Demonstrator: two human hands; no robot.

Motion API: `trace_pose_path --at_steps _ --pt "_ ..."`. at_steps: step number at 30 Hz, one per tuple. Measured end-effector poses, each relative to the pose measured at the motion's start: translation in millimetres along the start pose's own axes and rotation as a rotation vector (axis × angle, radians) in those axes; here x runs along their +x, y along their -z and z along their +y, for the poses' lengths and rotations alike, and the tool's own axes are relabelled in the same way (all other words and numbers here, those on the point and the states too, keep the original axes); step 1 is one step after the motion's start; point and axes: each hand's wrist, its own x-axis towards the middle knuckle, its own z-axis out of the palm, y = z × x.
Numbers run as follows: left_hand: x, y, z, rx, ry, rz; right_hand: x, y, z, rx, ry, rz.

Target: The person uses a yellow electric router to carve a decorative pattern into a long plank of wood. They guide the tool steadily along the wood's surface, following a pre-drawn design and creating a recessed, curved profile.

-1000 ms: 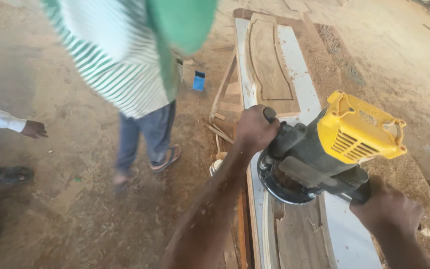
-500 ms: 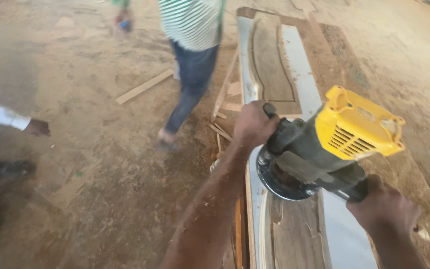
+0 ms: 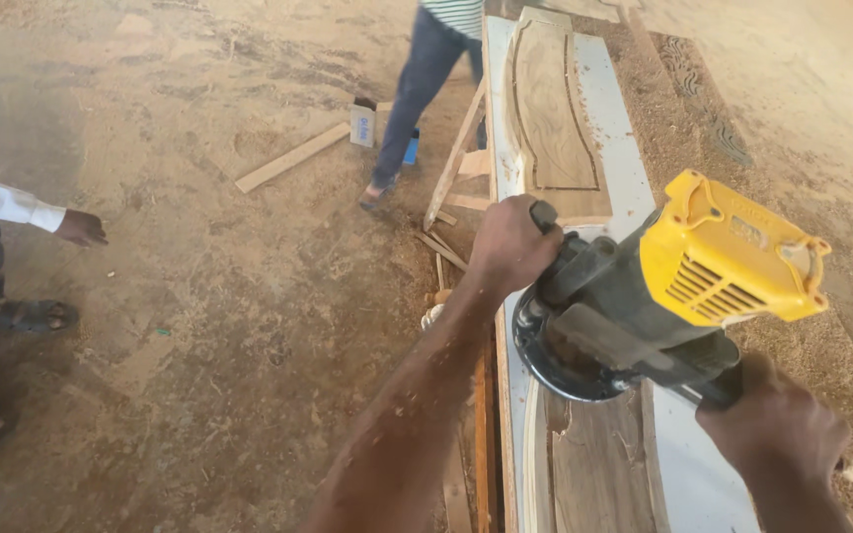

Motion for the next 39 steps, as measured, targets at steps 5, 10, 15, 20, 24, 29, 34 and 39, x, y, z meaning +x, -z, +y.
trace_pose_path --at_steps 5,10,15,20,24,29,34,39 --pt "20.8 -9.2 -5.5 0.021 0.076 -0.126 19.7 -4.4 -0.2 0.005 0.027 0.017" --pt "8.0 1.4 2.1 -0.011 -0.029 0.003 19.3 4.6 -4.2 0.069 0.011 0.005" --pt "0.3 8.9 11.4 0.023 0.070 -0.040 6.1 16.5 -1.9 -0.038 -0.068 -0.139" --pt "18.8 4.5 12.5 0.004 0.114 -0.093 31.9 14.5 -4.6 -0.037 -0.027 -0.071" --pt "19.3 0.3 6.5 0.011 0.137 -0.118 31.1 8.1 0.2 0.039 0.002 -0.064" --pt "14.0 2.4 -2.2 0.002 -0.064 0.015 25.3 2.3 -2.3 -0.042 0.018 -0.037" --pt "18.7 3.6 3.9 -0.040 0.023 0.015 40.6 6.3 -7.8 0.022 0.081 0.139" --pt "9.4 7.6 3.5 -0.016 -0.020 0.038 25.5 9.3 -2.8 -0.003 -0.016 -0.036"
